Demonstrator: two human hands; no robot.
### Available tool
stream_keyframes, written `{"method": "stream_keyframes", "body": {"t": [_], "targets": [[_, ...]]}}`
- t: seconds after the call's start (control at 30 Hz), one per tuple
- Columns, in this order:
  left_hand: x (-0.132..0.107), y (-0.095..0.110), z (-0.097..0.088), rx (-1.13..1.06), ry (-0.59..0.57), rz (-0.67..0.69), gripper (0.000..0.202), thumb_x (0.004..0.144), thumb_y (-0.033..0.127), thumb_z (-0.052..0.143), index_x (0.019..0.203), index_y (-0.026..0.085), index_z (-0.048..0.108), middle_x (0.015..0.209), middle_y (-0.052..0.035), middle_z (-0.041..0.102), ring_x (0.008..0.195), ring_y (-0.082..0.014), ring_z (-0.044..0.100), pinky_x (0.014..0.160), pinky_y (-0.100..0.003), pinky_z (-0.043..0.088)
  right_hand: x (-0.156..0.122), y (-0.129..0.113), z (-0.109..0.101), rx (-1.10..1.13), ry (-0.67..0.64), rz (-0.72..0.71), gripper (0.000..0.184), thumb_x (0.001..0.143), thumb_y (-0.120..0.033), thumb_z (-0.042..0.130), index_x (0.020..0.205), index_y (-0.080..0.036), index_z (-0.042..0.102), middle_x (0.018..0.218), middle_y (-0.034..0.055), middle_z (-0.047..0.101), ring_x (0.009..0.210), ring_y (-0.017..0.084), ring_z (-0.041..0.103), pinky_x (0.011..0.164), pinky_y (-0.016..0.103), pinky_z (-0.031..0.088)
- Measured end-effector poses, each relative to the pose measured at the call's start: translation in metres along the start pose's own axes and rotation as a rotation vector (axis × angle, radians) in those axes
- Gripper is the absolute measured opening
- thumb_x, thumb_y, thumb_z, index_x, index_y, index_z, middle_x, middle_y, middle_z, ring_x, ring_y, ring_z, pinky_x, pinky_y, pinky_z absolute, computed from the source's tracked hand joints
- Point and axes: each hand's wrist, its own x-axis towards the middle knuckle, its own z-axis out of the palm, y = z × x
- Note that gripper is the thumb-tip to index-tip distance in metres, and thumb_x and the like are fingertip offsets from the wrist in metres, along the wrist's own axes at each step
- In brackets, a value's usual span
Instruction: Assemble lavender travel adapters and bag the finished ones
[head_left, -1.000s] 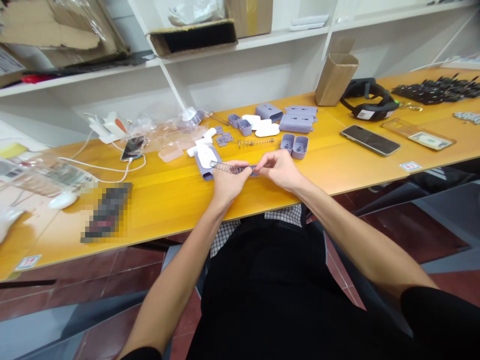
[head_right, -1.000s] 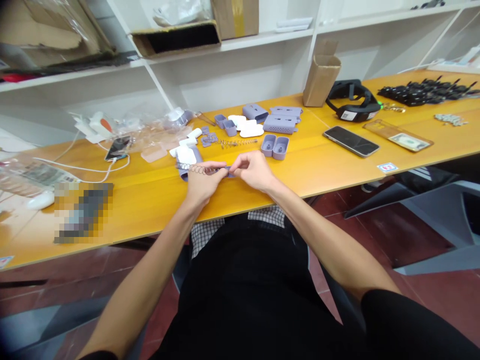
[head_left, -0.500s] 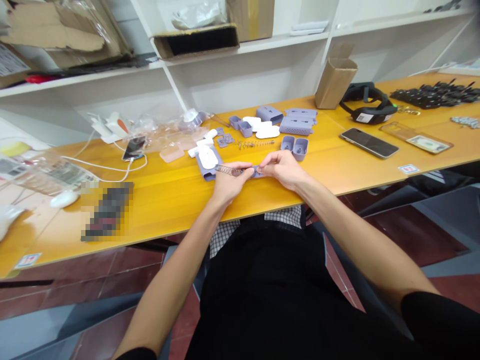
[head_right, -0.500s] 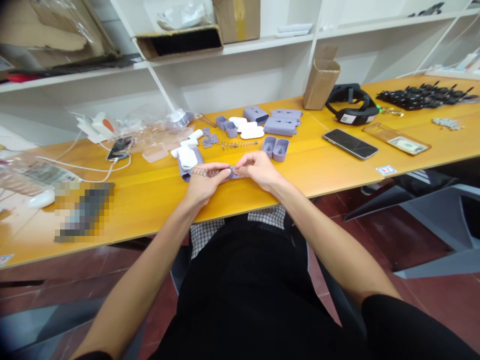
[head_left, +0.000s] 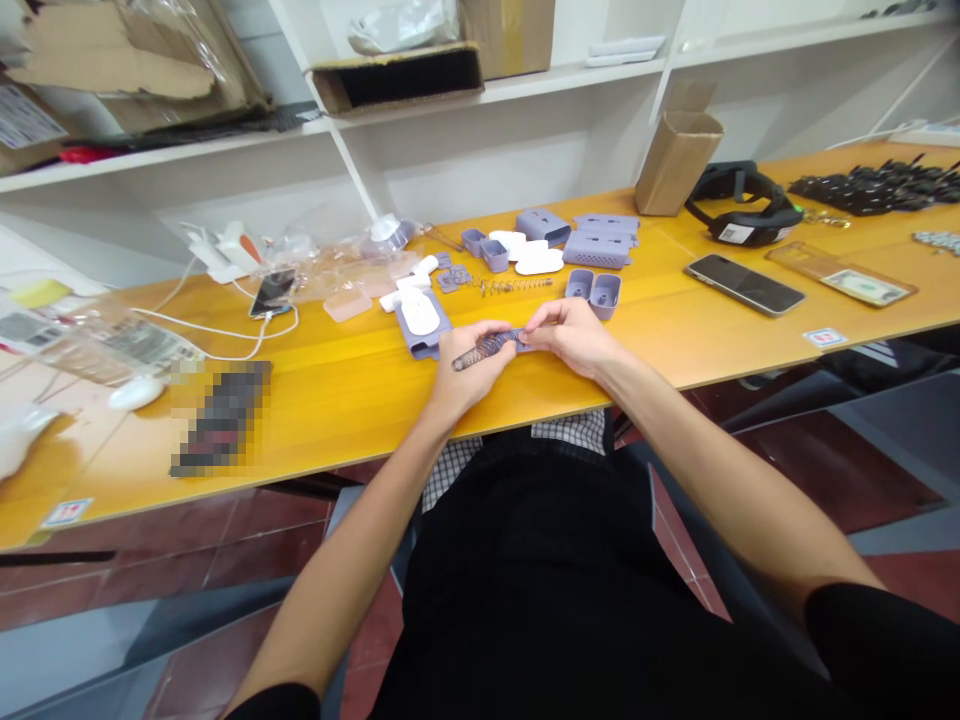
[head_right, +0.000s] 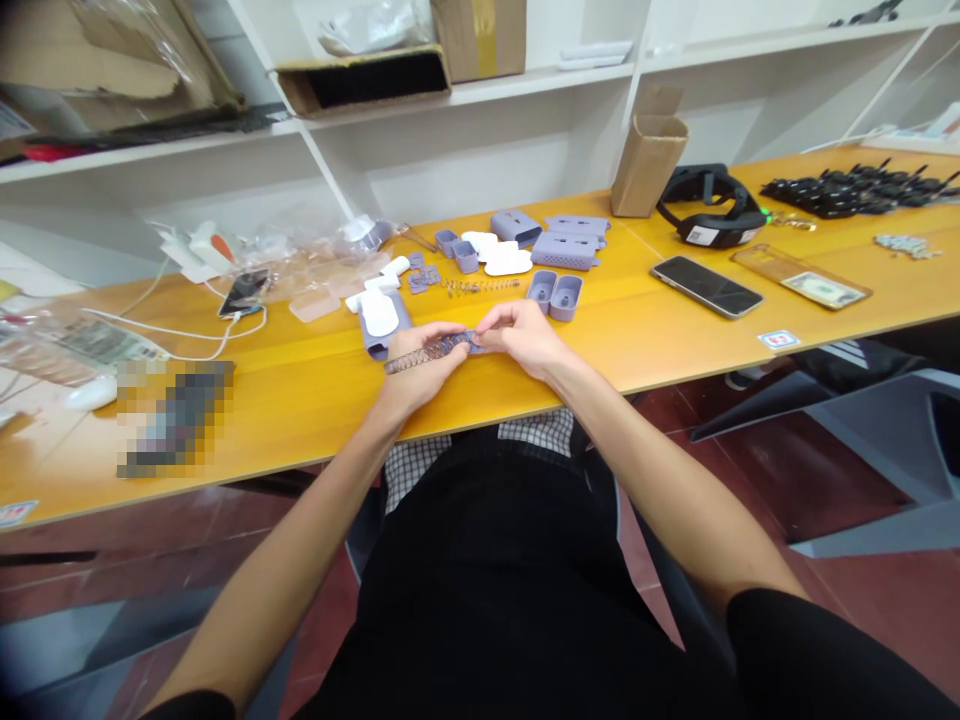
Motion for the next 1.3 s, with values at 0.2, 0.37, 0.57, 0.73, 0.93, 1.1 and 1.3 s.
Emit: {"method": "stream_keyframes", "body": {"t": [0.2,0.37,0.57,0.73,0.93,1.1,1.3], "targets": [[-0.001,0.0,-0.001,0.0,-0.011,0.008,0.024,0.083,0.022,0.081,0.106,0.022,0.084,0.106,-0.0081,0.085,0.095,-0.0249,0.08,0.093,-0.042,0.064,0.0,-0.001,-0.001,-0.052,-0.016,-0.018,0.027,0.053,-0.027,0.098,0.067,-0.022,0.074,0.074,0.0035,0.079,0.076,0.022,0.076,0.087,0.044,0.064],[0.0,-0.008,0.002,0.037,0.007,0.001,0.025,0.084,0.025,0.079,0.109,0.023,0.083,0.105,-0.0083,0.085,0.093,-0.0255,0.08,0.092,-0.041,0.064,0.001,-0.001,-0.002,-0.097,-0.031,-0.038,0.03,0.055,-0.031,0.099,0.068,-0.023,0.074,0.076,0.0042,0.08,0.079,0.023,0.076,0.09,0.047,0.064],[0.001,-0.007,0.001,0.003,-0.035,0.011,0.028,0.087,0.025,0.076,0.114,0.022,0.083,0.11,-0.0083,0.084,0.097,-0.0251,0.08,0.096,-0.041,0.063,0.0,-0.003,-0.004,-0.092,-0.039,-0.045,0.03,0.056,-0.03,0.099,0.069,-0.022,0.074,0.076,0.0041,0.08,0.08,0.022,0.077,0.089,0.046,0.064],[0.002,-0.004,-0.002,-0.078,-0.083,-0.009,0.029,0.086,0.024,0.077,0.115,0.022,0.082,0.111,-0.0082,0.084,0.098,-0.0246,0.079,0.094,-0.04,0.064,0.001,-0.006,-0.005,-0.054,-0.05,-0.034,0.033,0.054,-0.029,0.1,0.07,-0.021,0.072,0.072,0.0017,0.077,0.074,0.02,0.074,0.083,0.042,0.064],[0.001,-0.002,0.0,-0.044,0.006,0.008,0.019,0.085,0.029,0.079,0.103,0.023,0.081,0.1,-0.0067,0.083,0.085,-0.0219,0.077,0.082,-0.036,0.063,-0.001,-0.01,-0.004,-0.037,-0.066,-0.053,0.037,0.057,-0.029,0.1,0.081,-0.022,0.073,0.072,-0.0008,0.073,0.072,0.019,0.072,0.084,0.045,0.065],[0.002,0.003,0.0,-0.02,0.067,0.024,0.008,0.085,0.028,0.079,0.091,0.023,0.079,0.099,-0.0063,0.083,0.09,-0.0222,0.077,0.083,-0.036,0.062,-0.002,-0.013,-0.001,-0.087,-0.055,-0.089,0.032,0.061,-0.03,0.097,0.083,-0.022,0.075,0.074,0.0002,0.074,0.074,0.02,0.073,0.08,0.041,0.063],[0.004,0.002,0.004,-0.225,0.072,-0.073,0.011,0.082,0.027,0.079,0.085,0.019,0.072,0.1,-0.0089,0.081,0.096,-0.0234,0.078,0.085,-0.039,0.065,-0.005,-0.015,0.002,-0.158,-0.043,-0.114,0.032,0.063,-0.033,0.097,0.083,-0.022,0.074,0.076,0.0014,0.075,0.076,0.02,0.073,0.081,0.041,0.063]]}}
